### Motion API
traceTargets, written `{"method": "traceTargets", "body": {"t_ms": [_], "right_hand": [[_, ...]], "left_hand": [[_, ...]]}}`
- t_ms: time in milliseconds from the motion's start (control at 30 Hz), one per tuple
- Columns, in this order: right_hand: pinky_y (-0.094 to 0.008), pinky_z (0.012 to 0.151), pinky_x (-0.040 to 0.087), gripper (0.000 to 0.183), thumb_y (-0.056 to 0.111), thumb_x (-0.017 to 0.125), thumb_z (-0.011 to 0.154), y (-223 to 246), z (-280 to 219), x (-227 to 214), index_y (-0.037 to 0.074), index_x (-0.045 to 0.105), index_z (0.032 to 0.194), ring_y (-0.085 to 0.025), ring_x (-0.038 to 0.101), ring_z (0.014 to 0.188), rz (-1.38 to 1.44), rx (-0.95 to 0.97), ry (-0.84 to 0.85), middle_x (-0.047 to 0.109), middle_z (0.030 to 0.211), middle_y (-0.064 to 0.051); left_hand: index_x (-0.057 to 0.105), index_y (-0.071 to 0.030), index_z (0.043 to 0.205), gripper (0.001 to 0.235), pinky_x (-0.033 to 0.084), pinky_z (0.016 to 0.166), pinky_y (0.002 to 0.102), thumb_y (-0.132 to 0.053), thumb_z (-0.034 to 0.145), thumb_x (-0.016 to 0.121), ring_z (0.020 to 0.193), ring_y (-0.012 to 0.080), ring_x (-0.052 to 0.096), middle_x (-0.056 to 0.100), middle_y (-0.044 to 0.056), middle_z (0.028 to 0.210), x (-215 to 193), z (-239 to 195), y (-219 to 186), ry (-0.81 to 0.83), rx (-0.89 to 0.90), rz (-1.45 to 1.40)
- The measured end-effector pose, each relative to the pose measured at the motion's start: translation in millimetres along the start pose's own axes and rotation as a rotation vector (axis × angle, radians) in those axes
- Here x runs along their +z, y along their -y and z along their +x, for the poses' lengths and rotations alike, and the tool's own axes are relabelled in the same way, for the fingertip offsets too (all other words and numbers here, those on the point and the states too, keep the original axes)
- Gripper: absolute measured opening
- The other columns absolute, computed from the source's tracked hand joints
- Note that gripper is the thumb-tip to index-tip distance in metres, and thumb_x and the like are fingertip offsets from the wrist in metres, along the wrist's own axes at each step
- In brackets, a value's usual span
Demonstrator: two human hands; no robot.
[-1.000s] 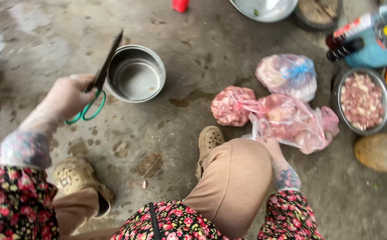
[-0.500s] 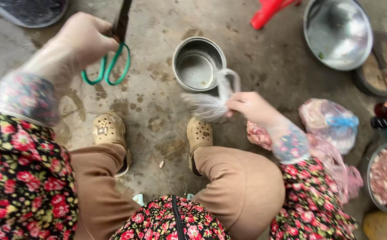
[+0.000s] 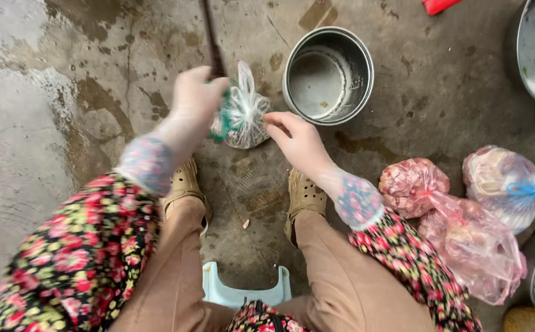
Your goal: The person uses scissors to cut small dried ingredients inside a plastic bag, while wearing gloves.
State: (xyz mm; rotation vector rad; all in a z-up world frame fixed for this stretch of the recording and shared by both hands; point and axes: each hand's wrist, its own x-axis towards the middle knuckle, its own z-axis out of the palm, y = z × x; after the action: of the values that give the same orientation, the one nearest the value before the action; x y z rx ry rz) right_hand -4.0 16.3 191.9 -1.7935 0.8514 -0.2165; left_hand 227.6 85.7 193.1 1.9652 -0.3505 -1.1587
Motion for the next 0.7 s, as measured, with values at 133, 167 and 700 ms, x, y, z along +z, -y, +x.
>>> {"method": "traceTargets", "body": {"t_ms": [133, 167, 700], "right_hand": [[-0.031, 0.088, 0.056, 0.043, 0.007, 0.072, 0.092, 35, -9, 4, -0.002, 0.06, 0.132, -0.02, 0.069, 0.104, -0.098, -0.224, 0.021, 0.066, 0.121, -0.013], [-0.032, 0.085, 0.056, 0.045, 0.006, 0.074, 0.089, 34, -9, 11, -0.001, 0.06, 0.132, -0.021, 0.068, 0.097, -0.144, -0.17, -0.065, 0.067, 0.116, -0.013], [-0.026, 0.069, 0.054, 0.036, 0.02, 0.081, 0.084, -60, -8, -25, 0.0, 0.066, 0.11, -0.006, 0.065, 0.076, 0.168, 0.353, -0.102, 0.073, 0.087, -0.001]], "left_hand": [[0.059, 0.002, 0.123, 0.04, 0.054, 0.07, 0.034, -0.016, 0.089, 0.068, 0.077, 0.0184, 0.066, 0.073, 0.01, 0.088, 81, -11, 10, -0.132, 0.298, -0.26], [0.059, 0.002, 0.123, 0.04, 0.054, 0.07, 0.034, -0.016, 0.089, 0.068, 0.077, 0.0184, 0.066, 0.073, 0.01, 0.088, 86, -19, 15, -0.138, 0.289, -0.264], [0.075, -0.007, 0.108, 0.039, 0.056, 0.083, 0.033, -0.042, 0.092, 0.065, 0.091, 0.0191, 0.075, 0.079, 0.009, 0.097, 81, 29, 54, 0.534, 0.286, 0.261]]}}
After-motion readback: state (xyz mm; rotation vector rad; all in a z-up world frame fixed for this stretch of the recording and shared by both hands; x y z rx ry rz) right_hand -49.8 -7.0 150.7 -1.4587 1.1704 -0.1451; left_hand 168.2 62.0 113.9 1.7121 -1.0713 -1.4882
